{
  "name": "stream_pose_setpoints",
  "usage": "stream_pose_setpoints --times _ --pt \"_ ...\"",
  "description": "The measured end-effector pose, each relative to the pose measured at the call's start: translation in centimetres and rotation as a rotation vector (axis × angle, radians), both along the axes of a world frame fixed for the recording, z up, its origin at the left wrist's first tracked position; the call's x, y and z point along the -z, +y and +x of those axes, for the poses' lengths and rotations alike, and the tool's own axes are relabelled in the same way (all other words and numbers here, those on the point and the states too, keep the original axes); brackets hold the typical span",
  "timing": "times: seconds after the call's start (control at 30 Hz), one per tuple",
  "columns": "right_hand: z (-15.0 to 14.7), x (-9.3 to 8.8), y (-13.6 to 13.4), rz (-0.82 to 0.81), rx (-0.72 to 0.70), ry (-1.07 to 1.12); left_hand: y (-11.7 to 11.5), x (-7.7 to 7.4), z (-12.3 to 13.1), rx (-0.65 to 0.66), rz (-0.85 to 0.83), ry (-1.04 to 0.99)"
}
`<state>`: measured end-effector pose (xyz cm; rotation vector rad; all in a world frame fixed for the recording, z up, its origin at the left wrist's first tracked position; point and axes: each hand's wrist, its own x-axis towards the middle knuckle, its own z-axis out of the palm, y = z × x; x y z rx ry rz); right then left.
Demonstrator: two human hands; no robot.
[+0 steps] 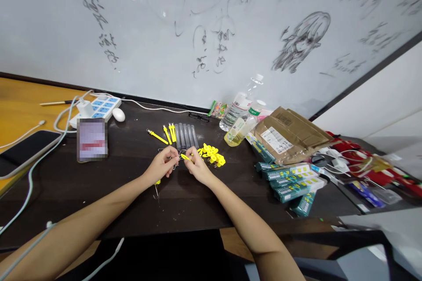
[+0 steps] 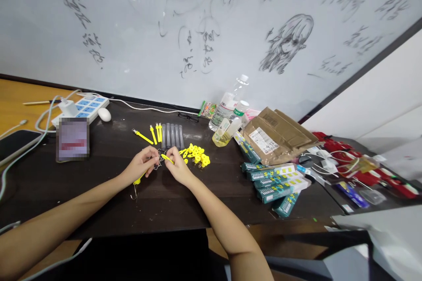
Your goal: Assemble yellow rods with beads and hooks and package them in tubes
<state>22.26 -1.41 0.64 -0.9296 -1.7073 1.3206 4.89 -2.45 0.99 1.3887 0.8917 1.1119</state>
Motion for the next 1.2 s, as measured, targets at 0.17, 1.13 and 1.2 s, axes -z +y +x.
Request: stream_pose_setpoints --times 0.17,1.13,1.2 --pt "-0.2 -0.3 -0.2 0.095 -0.039 -0.037 -0.1 0.1 0.0 -0.008 0.036 0.019" --pt "-0.2 -0.5 -0.1 0.193 -0.001 -0.072 -0.5 -1.0 -0.8 -0.178 0.445 0.563" --pt "-0.2 -0.4 0.0 0.188 0.001 -0.065 -0.5 -0.8 -0.8 -0.181 0.437 0.560"
